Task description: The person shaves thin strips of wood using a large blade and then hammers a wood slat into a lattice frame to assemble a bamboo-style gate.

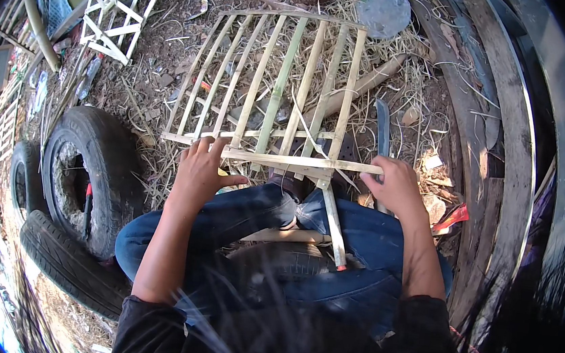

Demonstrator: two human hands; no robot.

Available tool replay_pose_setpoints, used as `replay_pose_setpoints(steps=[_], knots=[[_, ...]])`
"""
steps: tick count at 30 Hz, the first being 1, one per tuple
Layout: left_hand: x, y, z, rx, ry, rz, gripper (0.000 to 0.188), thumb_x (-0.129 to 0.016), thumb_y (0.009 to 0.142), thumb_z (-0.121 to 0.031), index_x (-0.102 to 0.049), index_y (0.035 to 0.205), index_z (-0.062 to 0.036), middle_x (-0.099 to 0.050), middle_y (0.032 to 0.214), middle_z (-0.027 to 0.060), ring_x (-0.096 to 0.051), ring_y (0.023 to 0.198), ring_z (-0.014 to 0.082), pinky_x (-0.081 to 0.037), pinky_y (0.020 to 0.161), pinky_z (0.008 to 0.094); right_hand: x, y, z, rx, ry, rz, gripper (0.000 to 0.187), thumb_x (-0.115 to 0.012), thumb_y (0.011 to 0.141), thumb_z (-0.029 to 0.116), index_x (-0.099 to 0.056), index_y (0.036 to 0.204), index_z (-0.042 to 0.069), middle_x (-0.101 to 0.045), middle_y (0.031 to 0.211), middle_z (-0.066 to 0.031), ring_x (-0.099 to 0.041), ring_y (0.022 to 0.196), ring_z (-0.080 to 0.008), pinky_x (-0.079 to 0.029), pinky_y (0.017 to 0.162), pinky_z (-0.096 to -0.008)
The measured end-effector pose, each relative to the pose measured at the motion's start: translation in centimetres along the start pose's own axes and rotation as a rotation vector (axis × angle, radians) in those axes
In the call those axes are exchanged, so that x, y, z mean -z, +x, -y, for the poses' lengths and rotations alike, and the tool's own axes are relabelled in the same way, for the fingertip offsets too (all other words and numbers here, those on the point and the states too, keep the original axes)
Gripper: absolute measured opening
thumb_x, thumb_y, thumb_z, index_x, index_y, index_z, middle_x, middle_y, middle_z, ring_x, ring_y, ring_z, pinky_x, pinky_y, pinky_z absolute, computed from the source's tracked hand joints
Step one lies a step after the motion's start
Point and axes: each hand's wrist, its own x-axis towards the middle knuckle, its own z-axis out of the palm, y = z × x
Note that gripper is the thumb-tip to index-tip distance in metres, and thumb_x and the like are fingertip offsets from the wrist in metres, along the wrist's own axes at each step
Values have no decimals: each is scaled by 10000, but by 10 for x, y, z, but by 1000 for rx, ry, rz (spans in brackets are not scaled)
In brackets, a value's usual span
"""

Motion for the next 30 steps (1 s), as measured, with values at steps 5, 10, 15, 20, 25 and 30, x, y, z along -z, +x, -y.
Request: replay_pose_setpoints(steps=[5, 10, 15, 20, 25, 30], knots=[[12, 0, -18, 74, -65, 226, 812, -741, 698, -568, -489, 1262, -41, -605, 1118, 239, -596, 1026, 425, -477, 873, 479, 30, 7, -37, -322, 23, -189, 219, -663, 847, 251, -634, 907, 43, -638, 719, -145, -626, 627, -298, -467, 587, -402], [1, -9, -9, 46, -78, 344, 819, -688, 738, -611, -474, 1288, -43, -620, 1113, 260, -602, 1030, 431, -477, 879, 494, 8, 20, -19, -309, 132, -329, 251, -626, 897, 288, -618, 913, 38, -631, 713, -146, -618, 633, -318, -456, 592, -401], [-9, -8, -13, -5, -55, 384, 885, -601, 705, -730, -493, 1243, -36, -659, 1003, 216, -643, 972, 385, -517, 813, 474, -15, 17, -22, -290, 84, -207, 255, -618, 901, 304, -635, 881, 50, -655, 744, -159, -631, 709, -377, -470, 631, -438], [-7, -6, -17, 27, -74, 460, 854, -631, 735, -677, -477, 1275, -34, -629, 1067, 245, -616, 1001, 421, -483, 849, 499, -16, 20, -14, -256, 235, -181, 259, -613, 895, 319, -647, 867, 63, -658, 741, -174, -636, 739, -403, -480, 654, -464], [-8, -7, -16, 17, -96, 447, 862, -622, 732, -690, -479, 1267, -29, -640, 1037, 241, -624, 979, 420, -487, 839, 494, -39, 18, -28, -254, 29, -20, 276, -602, 903, 326, -640, 857, 56, -642, 739, -218, -615, 772, -439, -476, 660, -488], [-11, -11, -13, 8, -96, 441, 864, -617, 718, -705, -500, 1225, -15, -644, 1029, 237, -636, 966, 402, -502, 827, 479, -46, 19, -25, -212, 50, -27, 275, -604, 903, 319, -641, 853, 51, -639, 751, -220, -604, 767, -442, -469, 658, -492]])
